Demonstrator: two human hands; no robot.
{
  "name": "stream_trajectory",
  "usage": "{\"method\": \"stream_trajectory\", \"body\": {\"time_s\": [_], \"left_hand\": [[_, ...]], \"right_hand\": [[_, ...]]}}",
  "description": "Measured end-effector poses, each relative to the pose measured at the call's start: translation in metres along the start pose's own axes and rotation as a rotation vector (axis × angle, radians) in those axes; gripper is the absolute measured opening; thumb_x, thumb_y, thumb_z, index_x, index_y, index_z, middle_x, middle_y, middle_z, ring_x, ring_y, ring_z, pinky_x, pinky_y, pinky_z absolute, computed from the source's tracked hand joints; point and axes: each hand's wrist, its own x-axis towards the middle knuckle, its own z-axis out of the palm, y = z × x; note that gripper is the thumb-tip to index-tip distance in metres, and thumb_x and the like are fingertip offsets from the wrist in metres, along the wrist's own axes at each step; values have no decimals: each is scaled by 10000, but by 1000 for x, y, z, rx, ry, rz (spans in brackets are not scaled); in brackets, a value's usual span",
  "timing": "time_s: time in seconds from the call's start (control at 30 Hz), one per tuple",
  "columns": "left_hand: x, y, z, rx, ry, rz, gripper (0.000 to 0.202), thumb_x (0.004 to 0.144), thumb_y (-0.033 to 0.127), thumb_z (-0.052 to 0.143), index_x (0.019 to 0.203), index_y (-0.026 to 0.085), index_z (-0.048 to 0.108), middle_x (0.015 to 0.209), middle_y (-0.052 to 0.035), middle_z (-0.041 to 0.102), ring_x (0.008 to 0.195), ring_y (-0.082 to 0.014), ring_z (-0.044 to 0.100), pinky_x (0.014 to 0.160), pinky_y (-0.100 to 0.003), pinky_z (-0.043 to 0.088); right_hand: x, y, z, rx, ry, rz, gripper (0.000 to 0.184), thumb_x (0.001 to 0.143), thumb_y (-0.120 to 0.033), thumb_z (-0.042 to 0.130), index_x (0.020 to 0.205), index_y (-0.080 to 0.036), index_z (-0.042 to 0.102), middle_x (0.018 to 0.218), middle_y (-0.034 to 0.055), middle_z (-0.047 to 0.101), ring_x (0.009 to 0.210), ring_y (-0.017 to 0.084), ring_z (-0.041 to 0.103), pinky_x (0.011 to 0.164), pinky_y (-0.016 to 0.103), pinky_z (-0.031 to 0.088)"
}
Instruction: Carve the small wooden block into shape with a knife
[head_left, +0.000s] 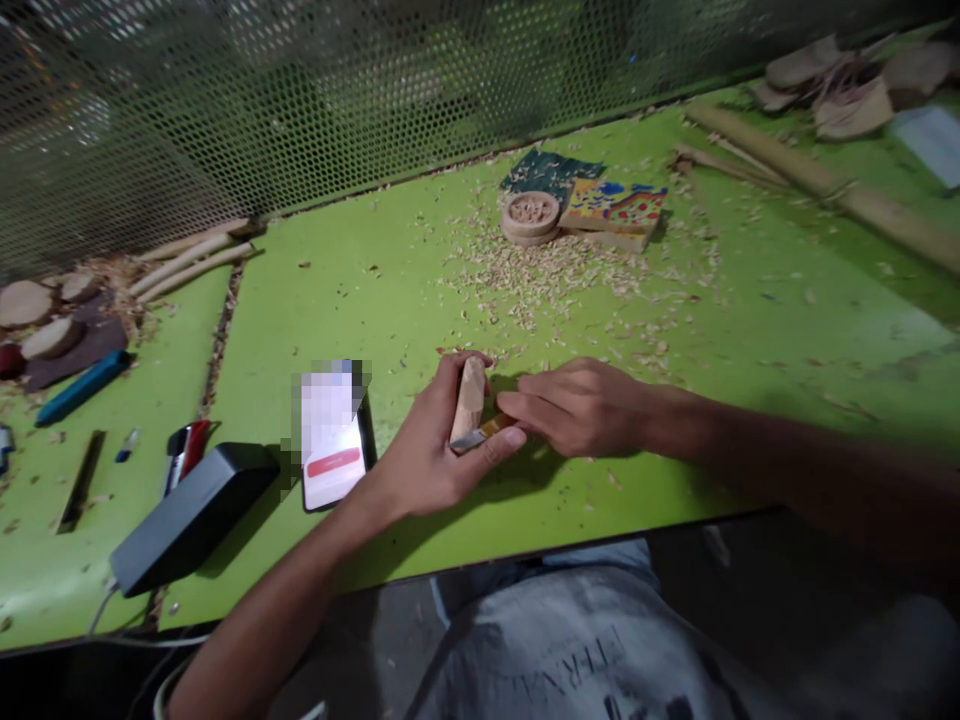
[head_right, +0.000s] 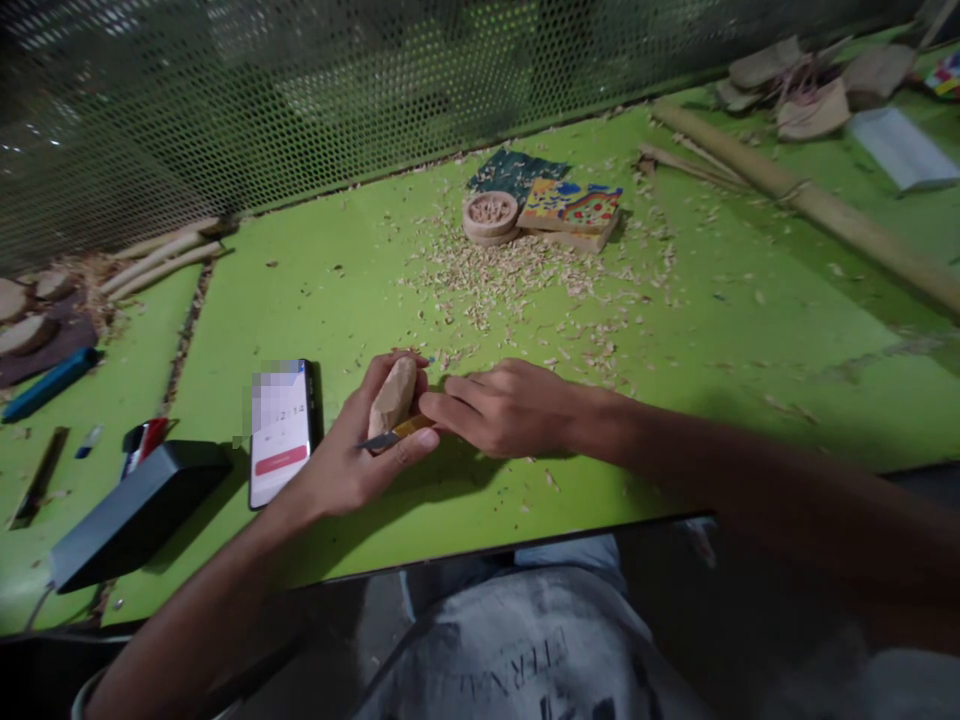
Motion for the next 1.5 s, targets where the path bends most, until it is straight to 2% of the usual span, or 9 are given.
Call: {"method": "stream_trajectory", "body": {"time_s": [0.23, 0.33, 0.47, 0.67, 0.8, 1.03, 1.2, 1.5], "left_hand": [[-4, 2, -2, 32, -18, 15, 626, 925, 481, 713, 1414, 244, 401, 1211, -88, 562, 1061, -245, 556, 928, -417, 467], [-4, 2, -1, 57, 2, 11, 659, 921, 468, 724, 1431, 243, 371, 1239, -95, 556, 1069, -244, 561, 917, -412, 467], [-1, -1, 1, 100, 33, 55, 652, 901, 485, 731, 1396, 216, 403, 1184, -88, 574, 987, -229, 564, 862, -404, 464], [1, -6, 3, 117, 79, 88, 491, 894, 473, 713, 1236, 207, 482, 1079, -59, 592, 917, -215, 558, 820, -390, 453], [0, -6, 3, 71, 54, 66, 515, 899, 499, 700, 1270, 217, 482, 1117, -78, 622, 961, -236, 587, 836, -397, 472], [1, -8, 2, 78, 30, 59, 555, 923, 539, 677, 1313, 205, 466, 1140, -93, 636, 994, -250, 607, 868, -422, 476], [-1, -5, 3, 100, 25, 35, 525, 938, 536, 648, 1293, 182, 491, 1145, -100, 647, 1009, -263, 616, 865, -422, 473], [-1, 1, 2, 44, 17, 0, 427, 975, 560, 592, 1209, 208, 523, 1054, -75, 649, 966, -251, 604, 828, -406, 470]], "right_hand": [[2, -1, -2, 35, 2, -18, 225, 1084, -210, 414, 1077, -150, 630, 754, -15, 602, 624, 123, 474, 567, 292, 272], [2, 0, -3, 45, -19, -22, 260, 1090, -219, 385, 1074, -147, 634, 755, -11, 601, 621, 122, 457, 567, 295, 257], [2, 2, -5, 49, -10, -28, 253, 1087, -226, 406, 1091, -137, 642, 746, -11, 602, 625, 122, 462, 570, 295, 259], [2, 1, -8, -20, 60, 11, 235, 1079, -241, 467, 1108, -149, 681, 721, -25, 600, 603, 112, 468, 563, 303, 265], [3, -1, -9, -42, 105, 26, 221, 1070, -260, 504, 1091, -172, 706, 705, -38, 585, 607, 104, 468, 578, 291, 292], [3, 3, -8, -48, 91, 27, 231, 1074, -267, 504, 1105, -198, 722, 715, -47, 592, 614, 93, 472, 578, 280, 299], [2, 3, -11, -40, 113, 26, 231, 1063, -264, 532, 1190, -202, 715, 709, -54, 583, 612, 93, 489, 572, 280, 308], [2, 4, -10, -54, 150, 32, 229, 1067, -269, 535, 1203, -195, 704, 692, -62, 572, 601, 85, 493, 560, 278, 311]]}}
